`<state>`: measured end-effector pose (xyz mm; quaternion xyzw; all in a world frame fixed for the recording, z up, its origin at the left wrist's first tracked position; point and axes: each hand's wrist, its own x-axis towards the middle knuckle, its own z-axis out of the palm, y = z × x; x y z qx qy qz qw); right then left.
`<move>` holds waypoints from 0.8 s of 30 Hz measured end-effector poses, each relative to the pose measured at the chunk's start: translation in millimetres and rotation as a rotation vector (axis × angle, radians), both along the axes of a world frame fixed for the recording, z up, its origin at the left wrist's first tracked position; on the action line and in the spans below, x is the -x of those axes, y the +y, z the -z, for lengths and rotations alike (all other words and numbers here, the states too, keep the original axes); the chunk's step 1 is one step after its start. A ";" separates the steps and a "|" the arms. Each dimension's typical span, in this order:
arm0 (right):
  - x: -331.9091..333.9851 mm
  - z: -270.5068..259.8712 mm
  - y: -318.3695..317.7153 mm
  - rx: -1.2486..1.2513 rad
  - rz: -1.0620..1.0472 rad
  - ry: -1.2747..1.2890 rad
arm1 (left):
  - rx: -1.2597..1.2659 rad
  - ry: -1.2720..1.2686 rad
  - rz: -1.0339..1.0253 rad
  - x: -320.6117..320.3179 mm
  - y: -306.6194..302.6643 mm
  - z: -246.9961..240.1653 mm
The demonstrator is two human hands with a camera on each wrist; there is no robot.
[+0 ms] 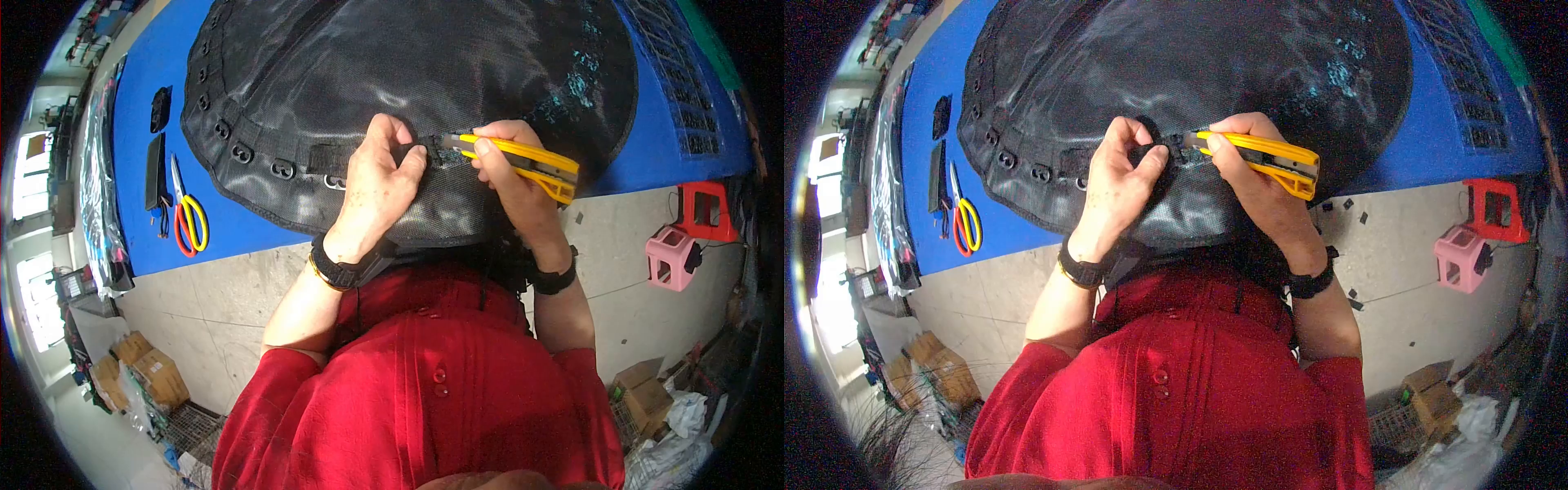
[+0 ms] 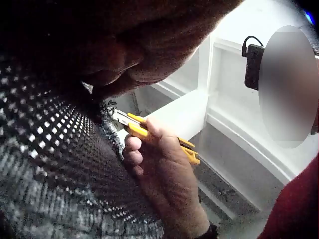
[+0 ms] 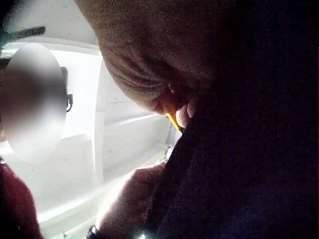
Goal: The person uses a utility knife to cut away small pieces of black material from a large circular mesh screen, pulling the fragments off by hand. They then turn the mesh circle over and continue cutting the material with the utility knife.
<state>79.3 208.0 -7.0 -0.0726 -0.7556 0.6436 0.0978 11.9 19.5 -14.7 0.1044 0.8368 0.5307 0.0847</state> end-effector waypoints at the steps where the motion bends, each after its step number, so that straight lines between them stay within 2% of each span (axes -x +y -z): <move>1: 1.4 2.7 0.2 -0.015 -0.001 0.018 | -0.014 0.014 0.003 -0.1 0.0 2.9; 17: 5.5 7.2 4.5 -0.140 -0.053 0.089 | 0.028 -0.008 -0.013 -1.1 1.1 -0.5; 24: 4.8 7.3 6.4 -0.286 -0.085 0.166 | 0.012 0.015 -0.026 -1.5 1.3 1.0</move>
